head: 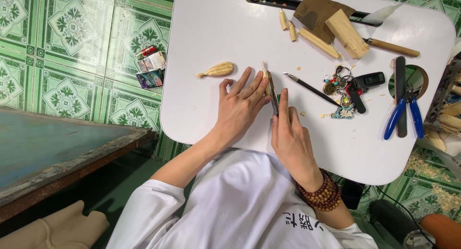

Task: The person carves a small wooden object using a craft knife to shave off thin layers of wood.

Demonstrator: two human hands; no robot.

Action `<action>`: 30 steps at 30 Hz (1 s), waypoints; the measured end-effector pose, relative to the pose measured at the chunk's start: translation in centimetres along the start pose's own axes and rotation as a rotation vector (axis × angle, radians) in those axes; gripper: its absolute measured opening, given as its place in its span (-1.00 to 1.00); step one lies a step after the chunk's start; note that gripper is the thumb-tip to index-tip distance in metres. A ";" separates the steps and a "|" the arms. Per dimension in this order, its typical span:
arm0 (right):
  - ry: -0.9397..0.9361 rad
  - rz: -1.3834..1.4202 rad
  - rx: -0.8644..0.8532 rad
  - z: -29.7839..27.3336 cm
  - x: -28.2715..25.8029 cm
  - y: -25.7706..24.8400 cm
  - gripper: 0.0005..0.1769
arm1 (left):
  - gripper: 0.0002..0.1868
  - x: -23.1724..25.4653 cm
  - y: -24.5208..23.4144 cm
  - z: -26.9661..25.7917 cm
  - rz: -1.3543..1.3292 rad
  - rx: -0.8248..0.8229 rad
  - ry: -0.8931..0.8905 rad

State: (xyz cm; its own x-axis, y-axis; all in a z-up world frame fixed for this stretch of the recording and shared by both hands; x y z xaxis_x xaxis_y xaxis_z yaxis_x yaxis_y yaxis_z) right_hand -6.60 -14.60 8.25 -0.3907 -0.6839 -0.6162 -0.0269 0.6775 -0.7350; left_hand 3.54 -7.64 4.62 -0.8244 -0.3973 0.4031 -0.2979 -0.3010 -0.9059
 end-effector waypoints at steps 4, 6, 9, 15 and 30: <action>0.003 0.021 -0.010 0.0 -0.1 -0.2 -0.41 | -0.59 0.0 0.0 0.0 0.005 0.001 -0.001; -0.019 -0.023 0.001 0.0 -0.3 -0.2 -0.41 | -0.59 0.0 0.1 -0.1 0.015 -0.006 0.007; -0.016 -0.035 -0.033 0.1 -0.5 -0.3 -0.40 | -0.60 0.2 0.1 0.0 0.018 -0.014 0.008; -0.027 -0.124 -0.027 0.4 -0.4 0.0 -0.42 | -0.61 0.0 0.7 -0.1 0.017 -0.010 0.020; -0.009 -0.212 0.003 -0.2 -0.7 -0.2 -0.40 | -0.58 -0.6 0.6 0.2 0.006 -0.055 -0.011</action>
State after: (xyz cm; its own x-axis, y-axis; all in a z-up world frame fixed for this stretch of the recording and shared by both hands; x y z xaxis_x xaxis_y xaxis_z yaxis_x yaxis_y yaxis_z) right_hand -6.50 -14.20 8.87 -0.3687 -0.8134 -0.4500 -0.1048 0.5173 -0.8493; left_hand 3.94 -7.81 3.90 -0.8207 -0.4088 0.3990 -0.3193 -0.2509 -0.9138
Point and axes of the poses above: each hand's wrist, its own z-axis towards the middle knuckle, its own y-axis out of the palm, x = y × z, the point moved 7 cm from there along z, towards the middle knuckle, and after that the axes turned 13 degrees about -x, right-handed, at the moved point
